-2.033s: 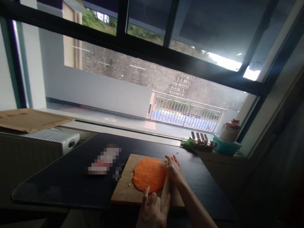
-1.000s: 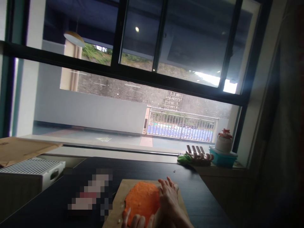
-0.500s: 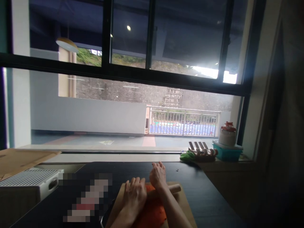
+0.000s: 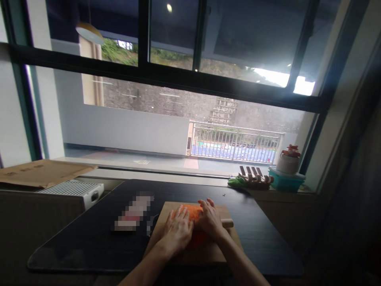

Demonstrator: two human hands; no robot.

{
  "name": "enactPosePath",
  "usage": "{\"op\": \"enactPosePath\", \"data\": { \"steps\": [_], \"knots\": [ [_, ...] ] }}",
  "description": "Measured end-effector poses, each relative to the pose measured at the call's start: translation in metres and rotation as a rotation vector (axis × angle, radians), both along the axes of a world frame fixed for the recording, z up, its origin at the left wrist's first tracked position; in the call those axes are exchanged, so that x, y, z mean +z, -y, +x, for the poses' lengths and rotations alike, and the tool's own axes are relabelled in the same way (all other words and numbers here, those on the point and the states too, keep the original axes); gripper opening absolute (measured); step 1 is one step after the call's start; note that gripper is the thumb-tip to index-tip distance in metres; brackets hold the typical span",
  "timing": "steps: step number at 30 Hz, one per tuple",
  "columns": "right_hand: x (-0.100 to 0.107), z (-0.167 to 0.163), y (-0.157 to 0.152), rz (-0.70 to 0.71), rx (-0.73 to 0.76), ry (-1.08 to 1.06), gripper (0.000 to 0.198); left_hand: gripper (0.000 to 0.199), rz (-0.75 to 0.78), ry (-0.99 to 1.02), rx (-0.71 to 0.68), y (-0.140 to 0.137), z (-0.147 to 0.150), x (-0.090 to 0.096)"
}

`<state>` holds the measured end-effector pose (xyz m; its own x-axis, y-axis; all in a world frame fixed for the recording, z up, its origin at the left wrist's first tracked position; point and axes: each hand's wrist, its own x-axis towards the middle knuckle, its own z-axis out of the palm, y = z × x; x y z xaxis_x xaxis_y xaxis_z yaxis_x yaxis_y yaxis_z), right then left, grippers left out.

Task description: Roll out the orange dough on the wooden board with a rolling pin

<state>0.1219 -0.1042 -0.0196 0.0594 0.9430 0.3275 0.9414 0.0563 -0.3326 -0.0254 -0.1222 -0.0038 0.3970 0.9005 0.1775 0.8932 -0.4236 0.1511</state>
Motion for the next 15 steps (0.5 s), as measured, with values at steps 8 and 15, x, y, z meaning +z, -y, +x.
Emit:
{"op": "enactPosePath", "data": {
  "steps": [8,15],
  "knots": [
    [0.016,0.017,-0.056,-0.123,-0.195,0.051,0.043,0.059,-0.169,-0.003,0.122,-0.074,0.011,-0.002],
    [0.011,0.018,-0.05,-0.204,-0.204,0.054,0.043,0.064,-0.238,-0.077,0.118,-0.08,0.013,0.0]
  ]
}}
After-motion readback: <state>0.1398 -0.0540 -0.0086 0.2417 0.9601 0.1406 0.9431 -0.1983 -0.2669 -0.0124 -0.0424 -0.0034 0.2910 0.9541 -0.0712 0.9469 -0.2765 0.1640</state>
